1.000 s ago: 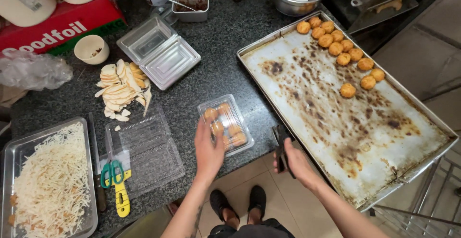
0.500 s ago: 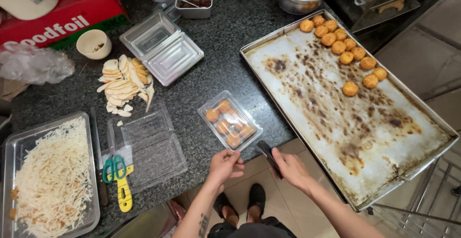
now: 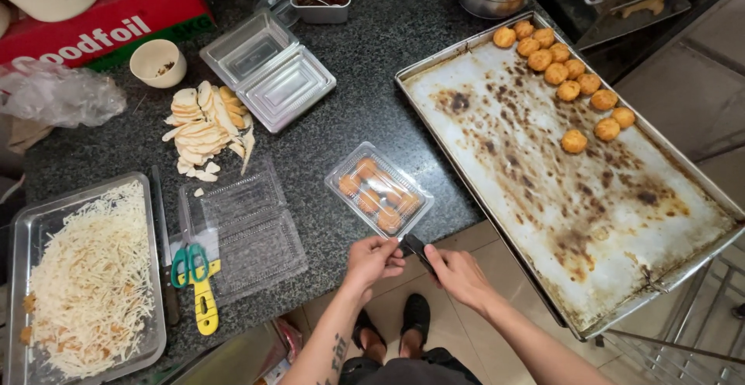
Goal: Packing baked cream puffs into plastic containers and sealing them with a stapler.
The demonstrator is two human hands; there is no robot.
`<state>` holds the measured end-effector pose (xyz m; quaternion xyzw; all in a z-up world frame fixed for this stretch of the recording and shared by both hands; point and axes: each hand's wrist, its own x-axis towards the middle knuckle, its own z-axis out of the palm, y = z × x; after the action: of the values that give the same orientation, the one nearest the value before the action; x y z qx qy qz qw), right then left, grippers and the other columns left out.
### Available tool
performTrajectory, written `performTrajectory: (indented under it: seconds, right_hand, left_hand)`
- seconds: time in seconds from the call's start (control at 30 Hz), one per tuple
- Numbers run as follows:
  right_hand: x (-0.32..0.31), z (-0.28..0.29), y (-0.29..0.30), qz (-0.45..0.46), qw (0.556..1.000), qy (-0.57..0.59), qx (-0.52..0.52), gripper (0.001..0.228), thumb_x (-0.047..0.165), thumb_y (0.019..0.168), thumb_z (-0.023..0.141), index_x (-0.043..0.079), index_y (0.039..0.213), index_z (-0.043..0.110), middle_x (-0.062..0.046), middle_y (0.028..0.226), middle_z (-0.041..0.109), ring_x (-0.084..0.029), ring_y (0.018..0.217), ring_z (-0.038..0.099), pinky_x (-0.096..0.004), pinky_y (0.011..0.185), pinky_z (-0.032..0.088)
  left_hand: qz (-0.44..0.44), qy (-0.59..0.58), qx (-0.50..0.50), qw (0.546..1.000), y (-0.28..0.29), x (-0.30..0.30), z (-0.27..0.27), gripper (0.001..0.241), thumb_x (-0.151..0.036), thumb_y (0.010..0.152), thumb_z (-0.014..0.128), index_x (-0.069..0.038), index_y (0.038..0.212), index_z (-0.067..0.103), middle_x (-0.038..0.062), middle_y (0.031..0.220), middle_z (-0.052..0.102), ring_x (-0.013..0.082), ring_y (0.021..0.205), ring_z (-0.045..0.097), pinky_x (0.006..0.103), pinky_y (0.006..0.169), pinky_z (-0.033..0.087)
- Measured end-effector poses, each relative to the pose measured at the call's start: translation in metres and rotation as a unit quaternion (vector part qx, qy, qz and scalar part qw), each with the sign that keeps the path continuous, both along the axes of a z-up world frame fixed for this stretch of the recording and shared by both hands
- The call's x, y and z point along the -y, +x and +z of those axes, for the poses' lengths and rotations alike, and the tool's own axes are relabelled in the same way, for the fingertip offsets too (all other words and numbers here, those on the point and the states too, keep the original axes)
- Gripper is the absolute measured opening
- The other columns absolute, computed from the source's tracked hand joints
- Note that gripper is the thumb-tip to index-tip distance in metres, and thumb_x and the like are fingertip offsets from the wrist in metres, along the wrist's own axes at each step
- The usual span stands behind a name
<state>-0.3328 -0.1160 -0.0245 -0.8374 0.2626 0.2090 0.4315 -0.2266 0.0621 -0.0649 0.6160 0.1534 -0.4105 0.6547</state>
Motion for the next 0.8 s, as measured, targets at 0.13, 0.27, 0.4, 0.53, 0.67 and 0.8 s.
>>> performTrajectory:
  seconds: [0.13, 0.27, 0.4, 0.53, 0.67, 0.8]
  right_hand:
    - [-0.001, -0.01, 0.002, 0.0, 1.0, -0.014, 0.003, 0.07, 0.066, 0.1, 0.033, 0.018, 0.061, 0.067, -0.003, 0.053, 0.069, -0.026, 0.066, 0.07, -0.037, 0.074, 0.054]
    - [-0.001, -0.014, 0.003, -0.003, 0.999, -0.031, 0.011, 0.072, 0.066, 0.1, 0.034, 0.017, 0.059, 0.067, -0.005, 0.051, 0.069, -0.027, 0.064, 0.071, -0.037, 0.073, 0.055]
    - [-0.001, -0.017, 0.004, 0.004, 0.999, -0.038, 0.018, 0.072, 0.067, 0.1, 0.035, 0.016, 0.059, 0.067, -0.007, 0.053, 0.07, -0.031, 0.066, 0.072, -0.039, 0.073, 0.055]
    - [0.001, -0.023, 0.005, 0.006, 0.999, -0.048, 0.015, 0.072, 0.067, 0.099, 0.035, 0.015, 0.061, 0.067, -0.007, 0.056, 0.071, -0.032, 0.07, 0.073, -0.041, 0.074, 0.054]
    - [-0.001, -0.016, 0.005, 0.0, 0.999, -0.052, 0.006, 0.075, 0.067, 0.1, 0.035, 0.011, 0.061, 0.065, -0.01, 0.06, 0.071, -0.031, 0.071, 0.072, -0.04, 0.072, 0.053]
    - [-0.004, -0.012, 0.008, 0.012, 0.998, -0.062, 0.001, 0.079, 0.07, 0.099, 0.033, 0.007, 0.063, 0.066, -0.017, 0.065, 0.072, -0.037, 0.078, 0.074, -0.045, 0.076, 0.052]
  left_hand:
    - [0.004, -0.008, -0.001, 1.0, -0.003, 0.002, -0.001, 0.027, -0.019, 0.098, 0.067, 0.007, 0.104, 0.067, 0.017, 0.083, 0.074, 0.0213, 0.067, 0.077, 0.0369, 0.065, 0.068]
    - [-0.003, -0.011, 0.007, 1.0, -0.002, 0.002, 0.003, 0.026, -0.018, 0.097, 0.067, 0.007, 0.103, 0.067, 0.016, 0.083, 0.074, 0.0197, 0.066, 0.076, 0.0363, 0.066, 0.068]
    - [-0.011, -0.012, -0.001, 1.0, -0.002, 0.0, -0.007, 0.025, -0.019, 0.098, 0.067, 0.006, 0.103, 0.068, 0.016, 0.084, 0.074, 0.0204, 0.068, 0.077, 0.0362, 0.067, 0.068]
    - [-0.011, -0.011, 0.003, 1.0, -0.001, 0.001, -0.009, 0.024, -0.019, 0.098, 0.067, 0.004, 0.103, 0.068, 0.016, 0.084, 0.074, 0.0213, 0.069, 0.077, 0.0377, 0.068, 0.068]
    - [-0.017, -0.009, 0.004, 1.0, -0.002, 0.0, -0.009, 0.024, -0.02, 0.098, 0.067, 0.003, 0.103, 0.068, 0.015, 0.083, 0.074, 0.0207, 0.069, 0.077, 0.0375, 0.068, 0.068]
    - [-0.023, -0.01, -0.001, 1.0, 0.002, -0.001, -0.013, 0.025, -0.02, 0.098, 0.067, 0.004, 0.103, 0.067, 0.015, 0.082, 0.074, 0.0203, 0.067, 0.076, 0.0376, 0.068, 0.069]
